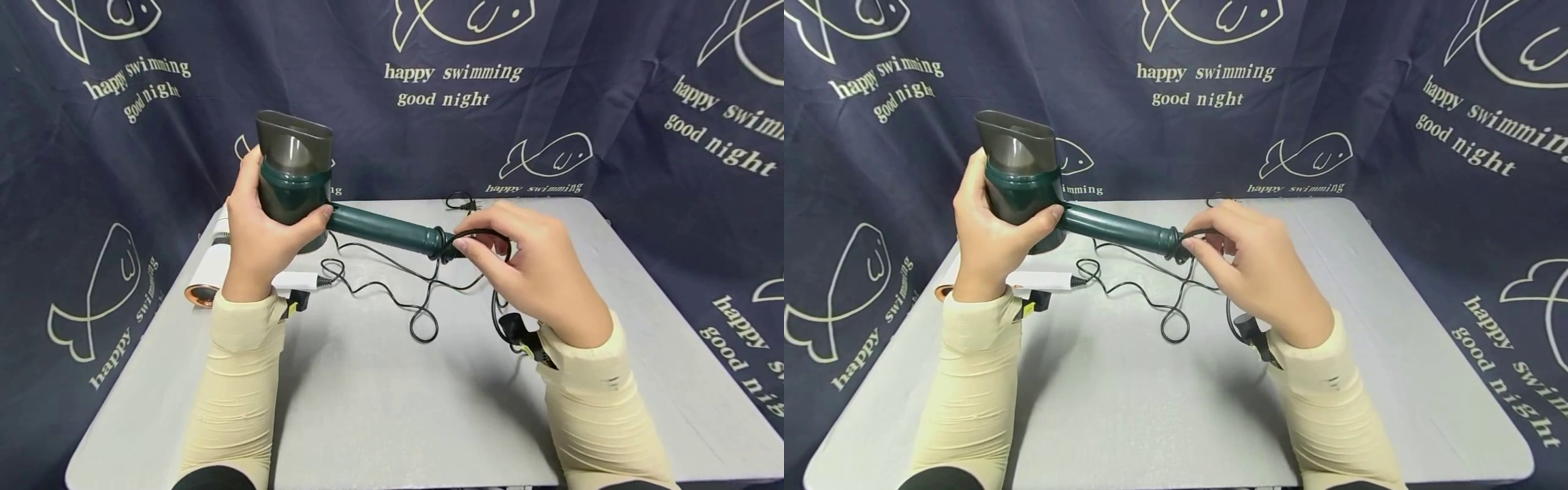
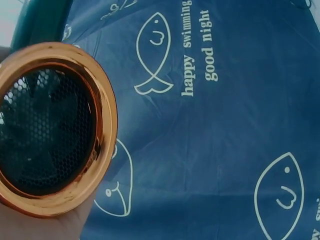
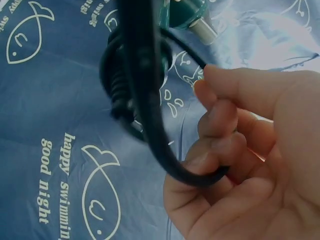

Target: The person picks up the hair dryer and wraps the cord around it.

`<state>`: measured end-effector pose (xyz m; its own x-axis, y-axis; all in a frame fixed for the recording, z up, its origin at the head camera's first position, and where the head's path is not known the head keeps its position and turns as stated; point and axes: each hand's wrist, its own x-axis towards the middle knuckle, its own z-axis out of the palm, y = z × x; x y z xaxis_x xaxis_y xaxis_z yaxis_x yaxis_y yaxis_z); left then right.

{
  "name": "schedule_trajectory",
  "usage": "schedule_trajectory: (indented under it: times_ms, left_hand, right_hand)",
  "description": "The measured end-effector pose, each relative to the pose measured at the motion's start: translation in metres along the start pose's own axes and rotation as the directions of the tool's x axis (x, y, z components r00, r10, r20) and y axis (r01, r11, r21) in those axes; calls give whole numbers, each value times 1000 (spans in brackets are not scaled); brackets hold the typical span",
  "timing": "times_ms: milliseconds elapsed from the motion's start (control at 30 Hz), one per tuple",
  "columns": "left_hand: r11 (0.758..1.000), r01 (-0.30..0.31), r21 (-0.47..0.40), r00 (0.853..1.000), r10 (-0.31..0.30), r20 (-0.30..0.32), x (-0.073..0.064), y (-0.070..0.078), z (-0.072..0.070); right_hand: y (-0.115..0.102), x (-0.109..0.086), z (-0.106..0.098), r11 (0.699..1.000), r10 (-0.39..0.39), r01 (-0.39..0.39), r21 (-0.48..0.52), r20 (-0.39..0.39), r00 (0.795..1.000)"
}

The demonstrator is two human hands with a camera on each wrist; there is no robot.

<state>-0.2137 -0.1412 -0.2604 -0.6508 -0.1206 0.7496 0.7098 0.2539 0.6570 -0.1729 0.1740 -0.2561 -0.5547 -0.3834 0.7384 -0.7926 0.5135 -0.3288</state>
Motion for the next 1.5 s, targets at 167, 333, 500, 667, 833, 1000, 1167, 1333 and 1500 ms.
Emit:
schedule_trajectory:
  times_ms: [167, 333, 500, 667, 833, 1000, 1167, 1333, 1500]
  left_hand:
    - [993, -58, -104, 995, 66, 76, 2, -12, -3]
    - [981, -85, -174, 990, 104, 99, 3, -13, -4]
    - [970, -71, -231, 989, 98, 108, 1, -3, -1]
    - [957, -88, -275, 985, 124, 116, 1, -4, 0]
    - [942, -108, -317, 986, 142, 86, 0, -4, 0]
    - [932, -112, -345, 990, 136, 46, 1, -2, 1]
    - [934, -120, -336, 992, 127, -3, 1, 0, 1]
    - [944, -110, -311, 993, 91, -76, 1, 0, 2]
    - [953, -116, -280, 984, 73, -161, 3, 1, 1]
  right_hand:
    - [-8, 4, -6, 993, -16, 12, 118, 31, 999]
    - [2, 2, -8, 978, 4, -26, 209, 103, 995]
    - [13, -1, -10, 938, 78, -139, 319, 196, 977]
    - [17, -2, -7, 892, 138, -242, 381, 280, 950]
    - [21, 0, 0, 867, 172, -310, 390, 350, 921]
    - [32, 1, 11, 843, 154, -318, 434, 371, 916]
    - [41, 3, 24, 847, 61, -228, 480, 339, 939]
    - [40, 4, 33, 804, 65, -261, 535, 356, 932]
    - [32, 5, 42, 810, 168, -365, 459, 415, 894]
